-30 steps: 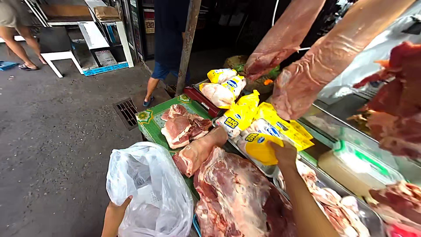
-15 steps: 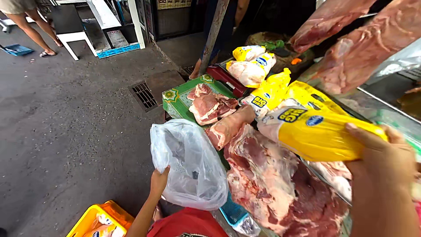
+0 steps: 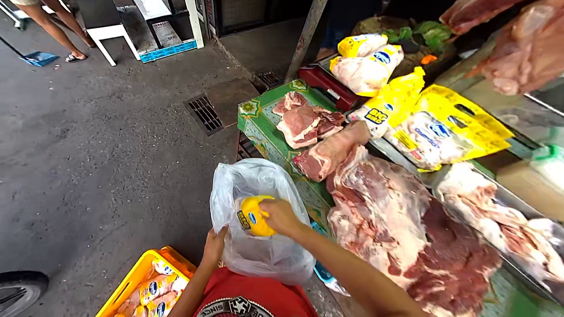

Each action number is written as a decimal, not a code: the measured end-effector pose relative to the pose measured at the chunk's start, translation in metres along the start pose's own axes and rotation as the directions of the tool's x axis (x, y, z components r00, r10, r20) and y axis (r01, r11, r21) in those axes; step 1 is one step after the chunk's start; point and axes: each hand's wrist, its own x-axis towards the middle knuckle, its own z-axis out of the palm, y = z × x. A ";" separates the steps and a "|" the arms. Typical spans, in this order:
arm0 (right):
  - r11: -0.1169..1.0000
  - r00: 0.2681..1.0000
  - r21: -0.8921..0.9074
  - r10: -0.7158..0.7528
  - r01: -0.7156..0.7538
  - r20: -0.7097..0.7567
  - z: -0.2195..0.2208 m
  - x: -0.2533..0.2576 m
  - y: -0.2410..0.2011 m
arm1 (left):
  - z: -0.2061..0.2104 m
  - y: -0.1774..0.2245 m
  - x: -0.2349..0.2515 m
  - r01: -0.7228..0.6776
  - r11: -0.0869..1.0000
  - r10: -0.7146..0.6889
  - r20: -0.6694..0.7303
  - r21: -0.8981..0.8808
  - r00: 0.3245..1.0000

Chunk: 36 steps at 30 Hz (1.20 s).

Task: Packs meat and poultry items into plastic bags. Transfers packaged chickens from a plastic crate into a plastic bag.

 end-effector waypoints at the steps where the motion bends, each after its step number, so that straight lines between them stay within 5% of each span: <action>1: 0.998 0.991 -0.061 -0.009 0.017 0.132 0.033 0.016 0.003 | -0.012 -0.001 -0.001 0.021 1.000 -0.021 0.007 0.020 1.000; 4: 0.980 0.926 -0.165 -0.046 0.115 0.375 0.114 0.047 0.022 | -0.059 0.003 0.007 0.087 0.978 -0.117 0.155 0.187 0.981; 7: 0.953 0.858 -0.181 -0.123 0.242 0.498 0.143 0.056 0.031 | -0.093 0.030 0.023 0.136 0.957 -0.195 0.217 0.258 0.957; 11: 0.930 0.796 -0.167 -0.177 0.328 0.579 0.137 0.044 0.012 | -0.068 0.074 0.074 0.115 0.979 -0.123 0.041 0.171 0.992; 14: 0.940 0.784 -0.165 -0.144 0.300 0.604 0.119 0.035 0.000 | -0.034 0.065 0.114 0.121 0.965 -0.135 0.045 0.233 0.990; 18: 0.936 0.797 -0.186 -0.137 0.298 0.589 0.099 0.031 0.018 | 0.000 0.085 0.089 0.129 0.992 -0.128 0.162 0.005 0.978; 22: 0.926 0.717 -0.236 -0.050 0.294 0.696 0.078 0.043 0.029 | -0.010 0.147 0.030 0.169 0.923 -0.094 0.225 -0.346 0.970; 25: 0.925 0.657 -0.234 -0.023 0.300 0.753 0.081 0.073 0.040 | -0.017 0.162 0.017 0.181 0.898 -0.115 0.182 -0.402 0.977; 28: 0.963 0.714 -0.216 0.036 0.163 0.699 0.090 0.092 0.048 | -0.004 0.139 0.018 0.258 0.884 -0.182 0.220 -0.390 0.958; 31: 0.997 0.833 -0.040 0.071 -0.058 0.549 0.065 0.082 0.052 | 0.023 0.129 0.012 0.257 0.861 -0.160 0.245 -0.440 0.956; 36: 0.938 0.818 0.133 -0.345 0.321 0.460 -0.073 0.028 0.064 | 0.045 0.143 0.000 0.134 0.839 -0.031 0.199 -0.527 0.979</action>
